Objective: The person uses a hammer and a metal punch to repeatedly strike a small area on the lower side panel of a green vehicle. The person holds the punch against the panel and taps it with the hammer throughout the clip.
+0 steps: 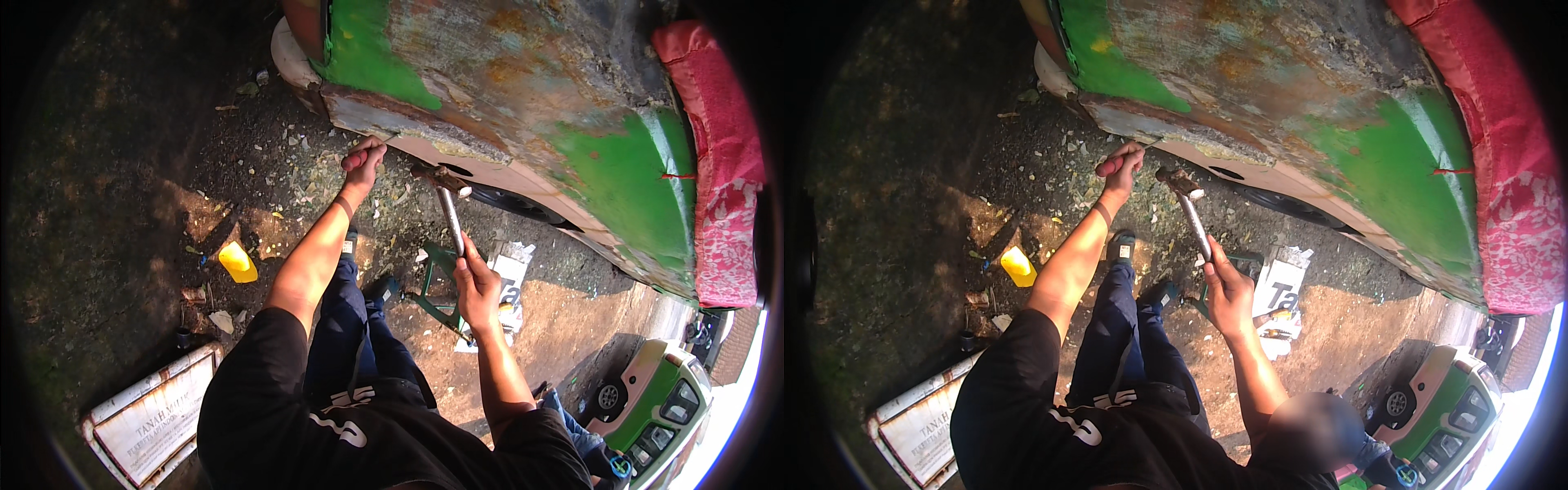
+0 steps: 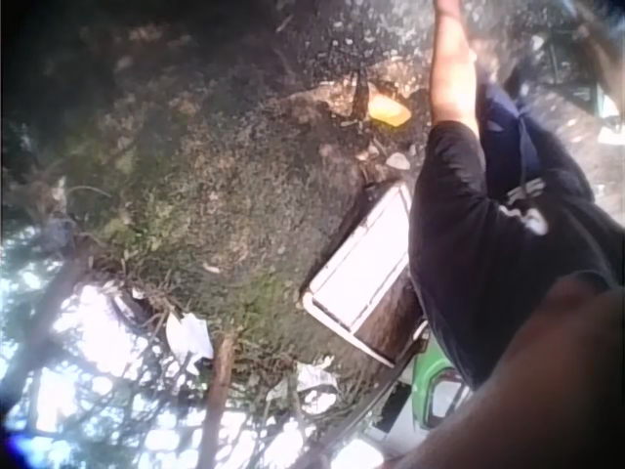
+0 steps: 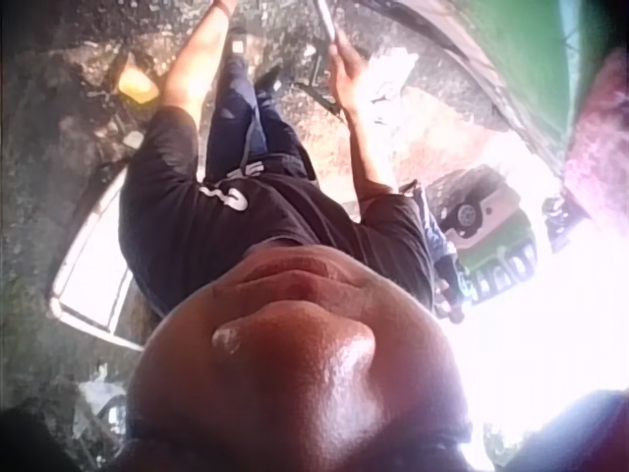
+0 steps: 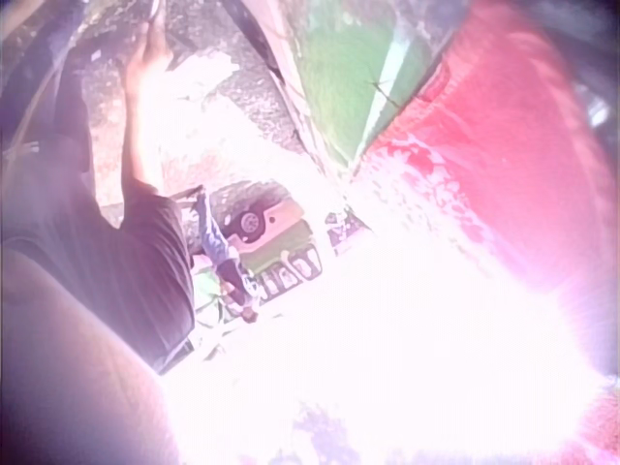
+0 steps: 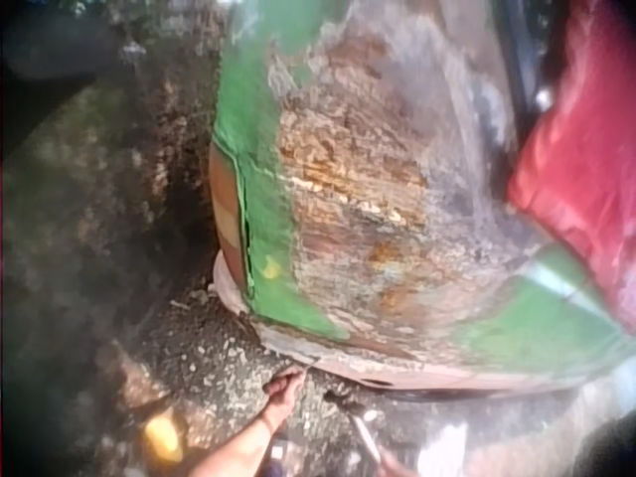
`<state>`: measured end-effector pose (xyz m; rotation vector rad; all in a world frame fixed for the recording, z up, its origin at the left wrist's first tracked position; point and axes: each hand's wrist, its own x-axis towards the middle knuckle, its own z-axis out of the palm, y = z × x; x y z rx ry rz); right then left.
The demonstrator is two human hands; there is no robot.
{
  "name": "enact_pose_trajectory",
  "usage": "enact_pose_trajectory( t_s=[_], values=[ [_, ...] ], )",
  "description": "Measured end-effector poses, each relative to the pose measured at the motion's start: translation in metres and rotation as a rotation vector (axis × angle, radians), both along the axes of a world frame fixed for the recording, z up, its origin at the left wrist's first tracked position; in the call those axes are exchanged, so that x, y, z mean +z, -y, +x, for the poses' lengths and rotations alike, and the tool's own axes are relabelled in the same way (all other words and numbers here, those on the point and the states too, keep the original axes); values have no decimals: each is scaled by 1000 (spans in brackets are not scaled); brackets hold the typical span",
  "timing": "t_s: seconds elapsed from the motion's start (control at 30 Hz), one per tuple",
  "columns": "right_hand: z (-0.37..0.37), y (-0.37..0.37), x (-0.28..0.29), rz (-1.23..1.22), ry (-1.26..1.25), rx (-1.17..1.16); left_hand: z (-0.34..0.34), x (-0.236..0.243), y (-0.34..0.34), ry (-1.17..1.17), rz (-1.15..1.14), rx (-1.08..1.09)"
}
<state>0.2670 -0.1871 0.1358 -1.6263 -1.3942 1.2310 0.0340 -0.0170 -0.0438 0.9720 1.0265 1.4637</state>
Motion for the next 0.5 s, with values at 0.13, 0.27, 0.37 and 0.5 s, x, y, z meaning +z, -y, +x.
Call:
enact_pose_trajectory(
  t_s=[0.13, 0.27, 0.37, 0.5],
  values=[
    [-3, -5, 4, -58, -39, -1, -7, 8, -10, -59, 0, -56],
    [-20, -39, 27, 18, 46, 85, -15, 26, -33, -85, -43, -140],
    [-41, -80, 53, 143, 145, 217, -10, 27, -48, -15, -35, -133],
    [-62, -117, 60, 390, 314, 412, -5, 27, -49, -25, -39, -130]
  ],
)
